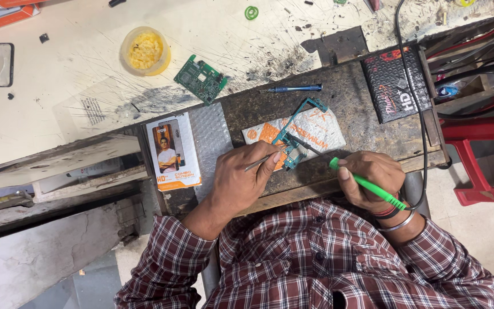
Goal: The person uses a soldering iron and tweezers to work on a small green circuit board placed on a workbench. They repeatedly apply the soldering iron to specific points on the board while holding components with tweezers. The workspace contains various electronics tools and parts.
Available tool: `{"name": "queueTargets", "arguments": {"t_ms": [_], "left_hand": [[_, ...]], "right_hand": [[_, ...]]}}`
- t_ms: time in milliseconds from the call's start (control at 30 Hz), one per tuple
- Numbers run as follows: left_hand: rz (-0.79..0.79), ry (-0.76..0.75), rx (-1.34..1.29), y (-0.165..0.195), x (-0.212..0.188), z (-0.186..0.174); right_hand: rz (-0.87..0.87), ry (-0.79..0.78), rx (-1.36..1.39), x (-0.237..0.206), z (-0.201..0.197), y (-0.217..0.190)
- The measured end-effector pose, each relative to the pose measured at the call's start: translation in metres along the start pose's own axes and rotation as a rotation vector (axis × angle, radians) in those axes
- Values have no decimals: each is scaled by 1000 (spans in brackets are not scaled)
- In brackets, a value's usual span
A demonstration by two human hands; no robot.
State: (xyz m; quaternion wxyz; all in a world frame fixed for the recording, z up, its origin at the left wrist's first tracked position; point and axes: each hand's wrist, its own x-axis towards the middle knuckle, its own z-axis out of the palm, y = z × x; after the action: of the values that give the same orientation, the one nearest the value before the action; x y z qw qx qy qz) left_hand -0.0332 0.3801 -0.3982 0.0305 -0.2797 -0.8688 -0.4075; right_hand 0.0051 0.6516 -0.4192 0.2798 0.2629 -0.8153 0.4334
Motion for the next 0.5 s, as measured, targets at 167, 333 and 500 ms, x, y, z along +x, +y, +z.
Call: {"name": "queueTargets", "arguments": {"t_ms": [167, 333, 500], "left_hand": [[-4, 7, 6, 1, 0, -1], [-1, 17, 8, 2, -1, -2], [1, 20, 15, 3, 1, -1]], "right_hand": [[-10, -11, 4, 0, 1, 0], [-11, -15, 15, 1, 0, -1], [9, -1, 9, 3, 0, -1]]}}
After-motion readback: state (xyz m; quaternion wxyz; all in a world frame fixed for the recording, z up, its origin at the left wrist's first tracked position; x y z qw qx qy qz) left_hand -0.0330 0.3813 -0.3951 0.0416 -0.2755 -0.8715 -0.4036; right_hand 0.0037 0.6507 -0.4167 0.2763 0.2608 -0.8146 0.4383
